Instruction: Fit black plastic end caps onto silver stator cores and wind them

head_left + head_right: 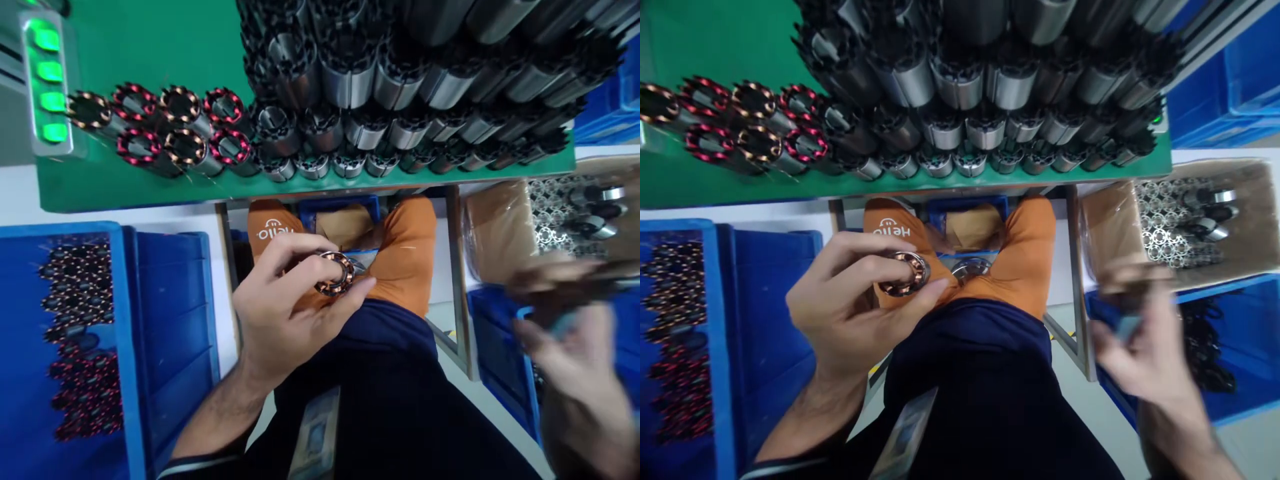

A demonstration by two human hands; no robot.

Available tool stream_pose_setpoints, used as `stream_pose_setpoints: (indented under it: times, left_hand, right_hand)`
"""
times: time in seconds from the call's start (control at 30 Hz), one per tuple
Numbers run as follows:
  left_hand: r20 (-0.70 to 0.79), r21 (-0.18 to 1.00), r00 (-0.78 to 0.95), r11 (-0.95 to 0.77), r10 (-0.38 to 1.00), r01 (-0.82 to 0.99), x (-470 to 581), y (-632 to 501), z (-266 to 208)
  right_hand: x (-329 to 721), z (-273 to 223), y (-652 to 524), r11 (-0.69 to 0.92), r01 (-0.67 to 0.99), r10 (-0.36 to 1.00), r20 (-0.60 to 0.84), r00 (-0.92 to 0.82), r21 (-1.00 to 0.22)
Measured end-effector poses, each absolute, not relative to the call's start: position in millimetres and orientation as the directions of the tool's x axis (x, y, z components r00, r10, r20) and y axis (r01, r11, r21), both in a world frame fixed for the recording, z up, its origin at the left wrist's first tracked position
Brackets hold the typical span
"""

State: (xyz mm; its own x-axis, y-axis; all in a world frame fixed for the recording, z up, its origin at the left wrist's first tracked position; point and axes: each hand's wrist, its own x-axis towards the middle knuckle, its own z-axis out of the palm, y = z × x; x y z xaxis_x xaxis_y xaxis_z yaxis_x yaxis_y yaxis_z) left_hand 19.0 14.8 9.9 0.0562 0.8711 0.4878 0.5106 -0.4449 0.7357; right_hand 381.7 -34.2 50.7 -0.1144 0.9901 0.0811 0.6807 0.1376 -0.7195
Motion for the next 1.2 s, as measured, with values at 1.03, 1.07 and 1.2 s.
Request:
stream_pose_setpoints:
  times: [1.03, 1.07, 1.2]
  left_hand:
    - [0.004, 0.996, -0.128, -0.016, 0.992, -0.091, -28, -15, -33]
    - [-0.079, 0.977, -0.128, 0.052, 0.989, -0.206, -25, -15, -33]
    - [-0.25, 0.856, -0.037, 0.203, 0.968, -0.475, -9, -9, -27]
  right_hand:
    - [232, -37, 7, 0.252, 0.509, 0.927, 0.054, -0.371, -0.823]
    - [235, -39, 8, 0.319, 0.54, 0.919, 0.115, -0.377, -0.779]
    - [243, -40, 9, 0.519, 0.62, 0.853, 0.321, -0.411, -0.588]
